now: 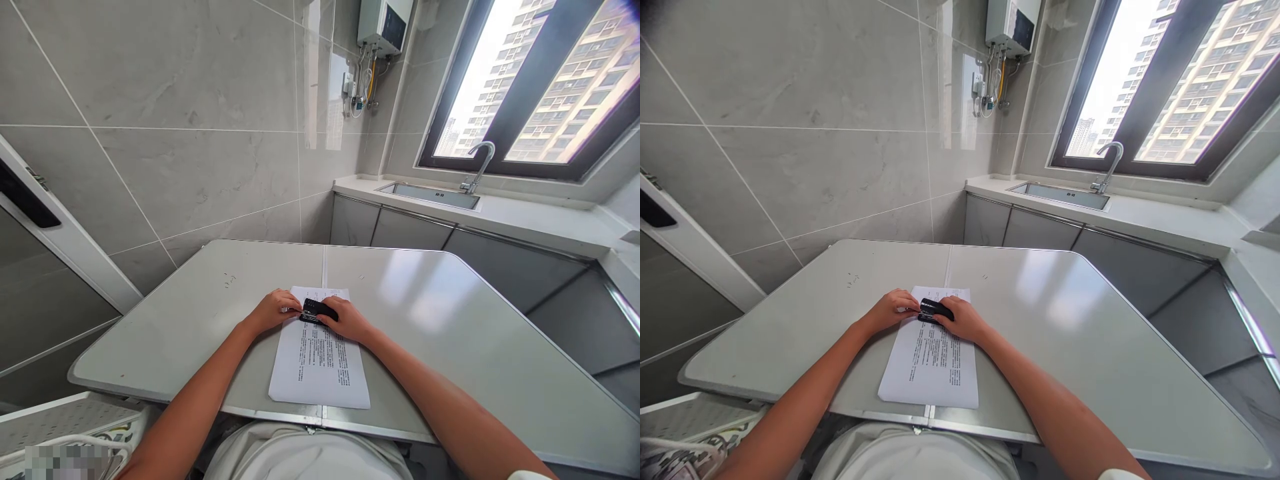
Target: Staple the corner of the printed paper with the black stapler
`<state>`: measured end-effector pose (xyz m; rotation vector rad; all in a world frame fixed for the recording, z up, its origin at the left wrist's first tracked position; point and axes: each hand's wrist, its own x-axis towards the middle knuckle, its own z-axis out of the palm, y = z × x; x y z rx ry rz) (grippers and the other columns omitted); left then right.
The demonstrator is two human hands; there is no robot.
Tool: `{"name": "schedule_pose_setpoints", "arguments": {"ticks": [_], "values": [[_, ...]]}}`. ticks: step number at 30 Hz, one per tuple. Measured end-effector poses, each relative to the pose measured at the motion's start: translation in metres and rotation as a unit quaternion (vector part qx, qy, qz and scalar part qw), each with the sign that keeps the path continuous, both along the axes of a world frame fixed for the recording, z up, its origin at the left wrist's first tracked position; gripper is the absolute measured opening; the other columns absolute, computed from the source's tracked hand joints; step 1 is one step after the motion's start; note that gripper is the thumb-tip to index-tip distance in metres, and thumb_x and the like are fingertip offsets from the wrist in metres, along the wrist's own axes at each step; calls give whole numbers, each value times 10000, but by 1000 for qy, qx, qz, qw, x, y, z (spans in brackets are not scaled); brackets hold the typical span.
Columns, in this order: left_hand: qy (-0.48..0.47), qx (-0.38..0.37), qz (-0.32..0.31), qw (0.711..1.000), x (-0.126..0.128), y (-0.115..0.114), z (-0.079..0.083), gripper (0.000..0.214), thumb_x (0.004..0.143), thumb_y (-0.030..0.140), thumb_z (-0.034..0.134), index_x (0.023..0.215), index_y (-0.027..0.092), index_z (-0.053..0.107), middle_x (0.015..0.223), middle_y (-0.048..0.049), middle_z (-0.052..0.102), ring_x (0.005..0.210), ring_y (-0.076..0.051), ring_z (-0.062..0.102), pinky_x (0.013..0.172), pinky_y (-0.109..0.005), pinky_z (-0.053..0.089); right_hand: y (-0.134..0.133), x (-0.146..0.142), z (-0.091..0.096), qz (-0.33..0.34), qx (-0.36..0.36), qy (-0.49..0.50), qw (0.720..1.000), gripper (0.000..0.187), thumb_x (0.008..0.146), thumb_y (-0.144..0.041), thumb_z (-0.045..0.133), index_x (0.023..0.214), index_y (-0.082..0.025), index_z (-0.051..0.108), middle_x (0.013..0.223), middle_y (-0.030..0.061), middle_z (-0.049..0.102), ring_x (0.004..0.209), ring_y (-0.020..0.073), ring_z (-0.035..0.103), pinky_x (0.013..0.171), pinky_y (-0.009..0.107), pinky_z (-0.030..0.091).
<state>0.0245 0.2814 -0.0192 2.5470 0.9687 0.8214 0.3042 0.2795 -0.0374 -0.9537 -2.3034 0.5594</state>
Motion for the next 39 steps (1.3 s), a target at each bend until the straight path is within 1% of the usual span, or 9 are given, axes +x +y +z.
{"name": "schedule_pose_setpoints", "arguments": {"ticks": [3, 8, 11, 15, 20, 26, 34, 37, 39], "values": [[-19, -25, 6, 999, 0, -2, 2, 108, 932, 319, 719, 952, 253, 802, 967, -37, 794, 924, -206, 713, 914, -375, 512, 0, 0, 0, 1, -2, 2, 1000, 199, 985, -410, 620, 958, -213, 612, 923, 45, 664, 827, 194, 597, 766, 317, 457], [-62, -63, 17, 996, 2, -5, 7, 148, 936, 342, 710, 963, 231, 804, 967, -56, 777, 922, -204, 700, 861, -353, 552, 0, 1, 1, 8, -4, 5, 1000, 189, 989, -395, 615, 953, -210, 614, 922, 47, 668, 825, 193, 593, 761, 317, 452], [-55, -61, 8, 997, 3, -5, 7, 118, 920, 329, 735, 928, 232, 803, 941, -47, 777, 922, -203, 697, 870, -352, 548, -1, 1, 1, 6, -2, 4, 1000, 192, 987, -397, 617, 943, -211, 608, 906, 41, 658, 806, 187, 578, 744, 310, 443], [-57, -68, 16, 996, 3, -3, 5, 116, 917, 328, 739, 929, 231, 800, 943, -43, 775, 928, -201, 694, 870, -347, 548, 0, 0, 0, 4, 2, 3, 1000, 197, 988, -402, 616, 936, -212, 604, 890, 33, 650, 798, 182, 570, 740, 305, 437], [-45, -66, -4, 997, 1, -2, 5, 107, 923, 324, 736, 932, 245, 808, 958, -42, 784, 935, -203, 697, 914, -371, 520, 1, 0, 0, 6, 1, 3, 1000, 203, 988, -409, 616, 941, -211, 612, 890, 34, 650, 800, 183, 575, 746, 306, 441], [-29, -58, -3, 998, -4, 1, 4, 142, 923, 374, 737, 928, 261, 822, 975, -47, 789, 930, -203, 704, 916, -375, 509, 0, 0, 1, 7, 5, 0, 1000, 202, 992, -408, 610, 936, -214, 610, 892, 36, 655, 809, 188, 581, 748, 308, 440], [-15, -62, 14, 998, -15, 2, 6, 176, 921, 409, 730, 930, 265, 831, 999, -52, 790, 943, -205, 705, 929, -376, 522, 3, 4, -2, 4, -12, 14, 1000, 232, 1010, -435, 589, 1034, -215, 660, 963, 55, 690, 867, 206, 613, 804, 336, 457], [-16, -65, 3, 998, -16, 2, 6, 154, 927, 363, 727, 987, 268, 832, 1016, -53, 790, 950, -202, 706, 921, -365, 537, 7, 7, -5, -11, -19, 43, 999, 228, 1022, -417, 561, 1064, -217, 662, 984, 53, 695, 874, 208, 610, 814, 343, 455], [-29, -62, 2, 998, -16, 2, 7, 178, 950, 323, 696, 1070, 282, 821, 1060, -53, 786, 986, -200, 703, 919, -356, 551, 9, 9, -5, -24, -18, 69, 997, 240, 1025, -426, 548, 1077, -220, 659, 971, 45, 693, 865, 208, 604, 805, 339, 450]]}}
